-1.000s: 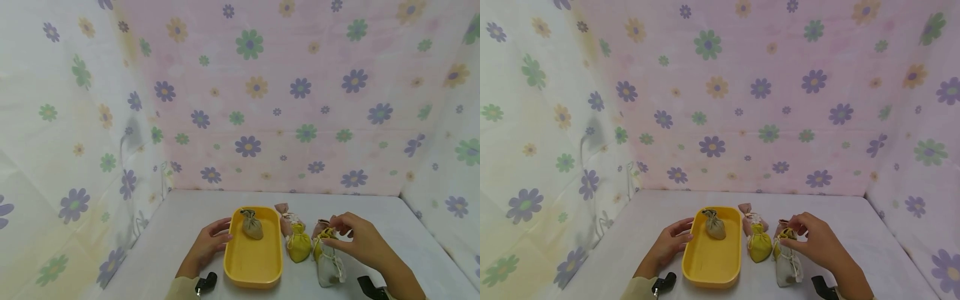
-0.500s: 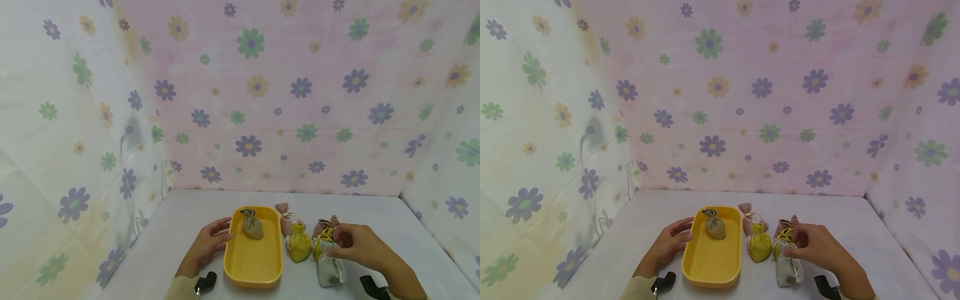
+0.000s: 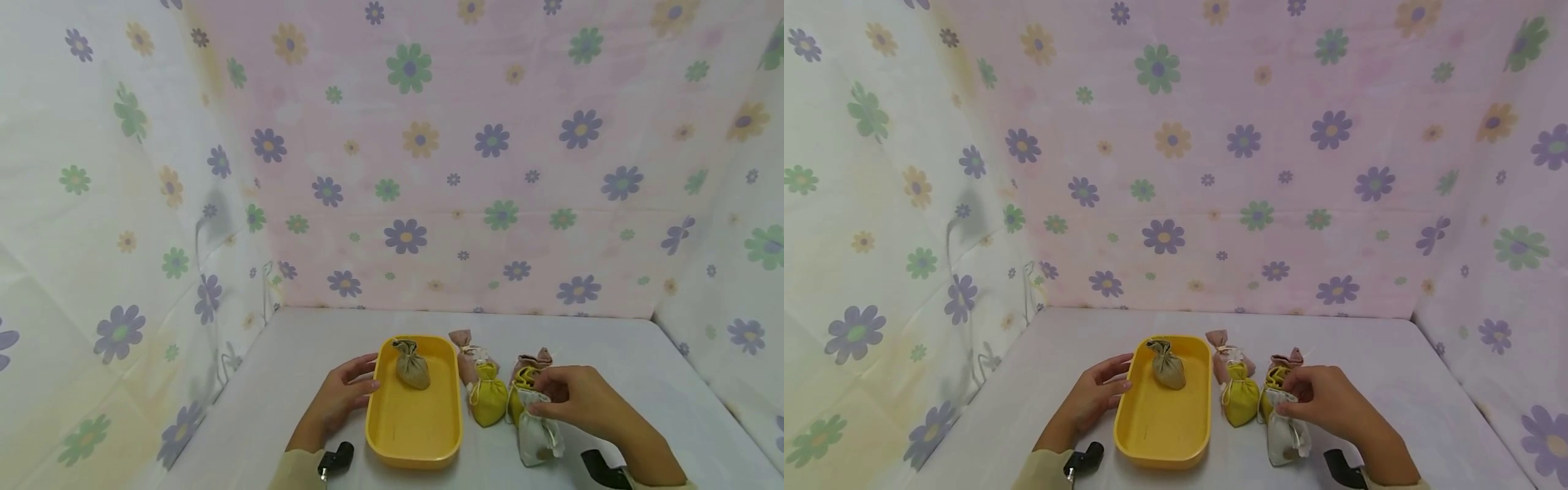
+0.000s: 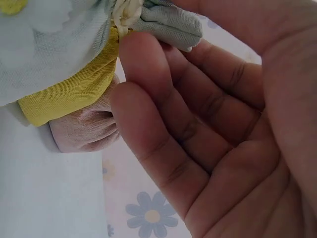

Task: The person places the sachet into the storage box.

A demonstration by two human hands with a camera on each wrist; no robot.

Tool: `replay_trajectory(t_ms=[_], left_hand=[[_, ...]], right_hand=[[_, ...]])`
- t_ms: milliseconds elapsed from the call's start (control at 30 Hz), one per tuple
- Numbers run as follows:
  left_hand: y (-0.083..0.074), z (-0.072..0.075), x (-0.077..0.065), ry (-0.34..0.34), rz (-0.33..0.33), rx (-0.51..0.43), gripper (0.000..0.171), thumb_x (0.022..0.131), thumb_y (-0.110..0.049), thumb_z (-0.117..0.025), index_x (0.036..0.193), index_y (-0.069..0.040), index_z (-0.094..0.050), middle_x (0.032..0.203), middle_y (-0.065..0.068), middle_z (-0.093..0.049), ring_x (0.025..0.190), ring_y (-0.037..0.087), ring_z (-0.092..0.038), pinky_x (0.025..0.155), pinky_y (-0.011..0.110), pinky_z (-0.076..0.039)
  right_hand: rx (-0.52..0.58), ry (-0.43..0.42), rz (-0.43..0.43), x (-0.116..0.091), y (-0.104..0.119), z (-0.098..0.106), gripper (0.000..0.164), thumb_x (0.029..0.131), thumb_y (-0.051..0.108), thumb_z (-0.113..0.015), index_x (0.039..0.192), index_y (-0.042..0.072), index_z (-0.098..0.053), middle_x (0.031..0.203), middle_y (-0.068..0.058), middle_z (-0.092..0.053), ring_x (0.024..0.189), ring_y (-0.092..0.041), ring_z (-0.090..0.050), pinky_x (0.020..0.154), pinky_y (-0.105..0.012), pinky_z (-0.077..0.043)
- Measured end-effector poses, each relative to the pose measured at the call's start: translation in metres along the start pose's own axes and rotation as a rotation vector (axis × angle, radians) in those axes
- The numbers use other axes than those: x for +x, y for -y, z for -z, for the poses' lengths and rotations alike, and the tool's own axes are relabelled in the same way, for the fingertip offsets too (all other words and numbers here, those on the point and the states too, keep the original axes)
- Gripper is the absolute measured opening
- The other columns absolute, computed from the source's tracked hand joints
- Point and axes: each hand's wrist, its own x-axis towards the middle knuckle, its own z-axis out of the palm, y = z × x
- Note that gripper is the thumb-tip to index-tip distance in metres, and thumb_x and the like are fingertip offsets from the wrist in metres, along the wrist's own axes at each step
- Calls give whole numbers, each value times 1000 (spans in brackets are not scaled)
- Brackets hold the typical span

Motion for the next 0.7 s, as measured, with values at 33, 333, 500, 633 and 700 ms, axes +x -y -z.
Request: replay_trajectory(t_ms=[33,333,500,633,700], left_hand=[[0,0,0,1,1,-3,66,91,-24,-81,151,-23,-53,155,14,-51,133,30,-60,96,41,-61],[0,2,2,-4,1,-3,67,90,-25,-82,151,-24,-53,155,13,-51,134,29,-60,96,40,-61],[1,3,2,-8,6,-8,67,90,-25,-83,151,-24,-53,156,13,-50,134,29,-60,96,40,-61],[1,2,1,-1,2,-10,68,90,-24,-82,151,-23,-53,156,14,-50,134,29,-60,96,41,-61],[1,1,1,3,1,-12,68,90,-24,-82,151,-23,-53,156,14,-50,134,29,-60,96,41,-61]], right_hand=[[8,8,4,0,0,0,29,82,42,-87,96,21,-72,81,9,-66,69,-5,-57,58,-23,-52],[85,33,60,1,2,4,23,85,38,-85,95,21,-75,89,8,-72,75,-3,-65,64,-23,-58],[135,35,83,0,2,5,21,85,37,-85,95,21,-75,93,5,-73,78,-4,-67,67,-24,-60],[171,32,91,-2,1,6,20,86,36,-84,96,21,-76,94,3,-74,79,-5,-69,69,-24,-61],[184,26,90,-2,1,6,20,86,35,-84,97,21,-76,96,3,-74,80,-5,-69,70,-24,-61]])
